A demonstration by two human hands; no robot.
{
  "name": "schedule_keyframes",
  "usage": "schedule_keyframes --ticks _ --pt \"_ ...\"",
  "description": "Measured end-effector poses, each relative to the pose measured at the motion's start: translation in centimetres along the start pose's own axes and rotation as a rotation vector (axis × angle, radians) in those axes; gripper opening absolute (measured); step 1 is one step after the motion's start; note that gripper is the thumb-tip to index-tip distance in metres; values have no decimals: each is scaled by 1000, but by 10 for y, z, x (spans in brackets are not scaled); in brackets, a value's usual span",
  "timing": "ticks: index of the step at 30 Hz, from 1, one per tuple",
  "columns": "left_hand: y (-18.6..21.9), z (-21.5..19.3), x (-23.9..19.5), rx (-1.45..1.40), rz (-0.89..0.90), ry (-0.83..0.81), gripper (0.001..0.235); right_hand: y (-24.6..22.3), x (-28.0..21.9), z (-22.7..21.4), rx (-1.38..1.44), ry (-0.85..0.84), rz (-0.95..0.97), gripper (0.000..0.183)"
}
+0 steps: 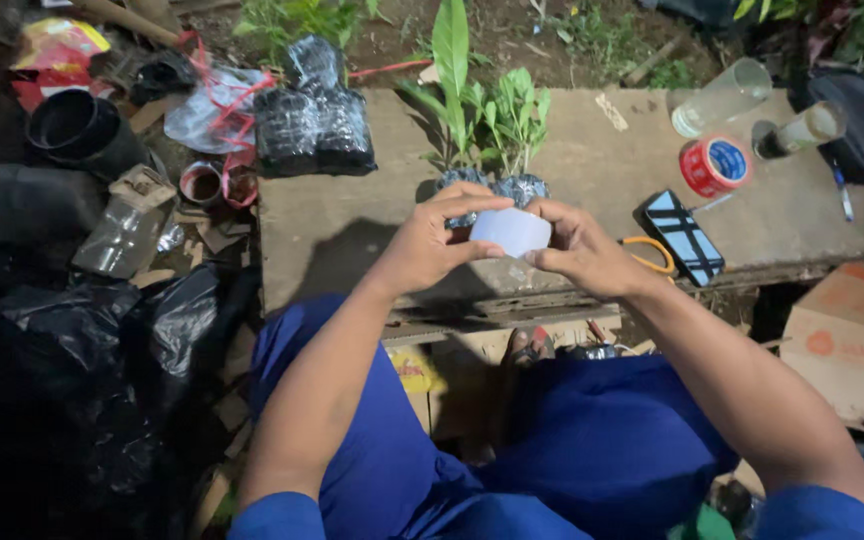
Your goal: The person wraps the base of several small potted plants with clear plastic wrap and secures it with white tape. They handle each plant individually, rotate it to apply the wrap, and then place the finished units on a wooden workbench.
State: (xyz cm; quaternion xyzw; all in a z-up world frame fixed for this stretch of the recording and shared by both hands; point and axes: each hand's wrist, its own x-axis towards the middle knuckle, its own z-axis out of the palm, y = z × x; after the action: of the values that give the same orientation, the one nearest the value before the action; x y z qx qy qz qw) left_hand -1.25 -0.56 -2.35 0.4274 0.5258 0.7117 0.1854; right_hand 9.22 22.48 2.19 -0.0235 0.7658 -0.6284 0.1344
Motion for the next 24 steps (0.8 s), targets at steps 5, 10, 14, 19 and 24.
schedule_keyframes --ticks 5,10,14,19,24 --pt "2 -5 0 29 46 -29 49 -3 -4 -2 -38 -23 -67 22" --pt "3 -1 -1 19 2 13 49 4 1 -2 -21 29 6 17" --pt "5 1 0 107 53 43 50 7 4 -7 -5 -8 -45 16" --pt "2 4 -2 65 42 45 50 7 2 -11 -77 -26 -77 19" --pt "1 9 -2 -17 46 45 49 8 -1 -10 -66 -4 -37 20"
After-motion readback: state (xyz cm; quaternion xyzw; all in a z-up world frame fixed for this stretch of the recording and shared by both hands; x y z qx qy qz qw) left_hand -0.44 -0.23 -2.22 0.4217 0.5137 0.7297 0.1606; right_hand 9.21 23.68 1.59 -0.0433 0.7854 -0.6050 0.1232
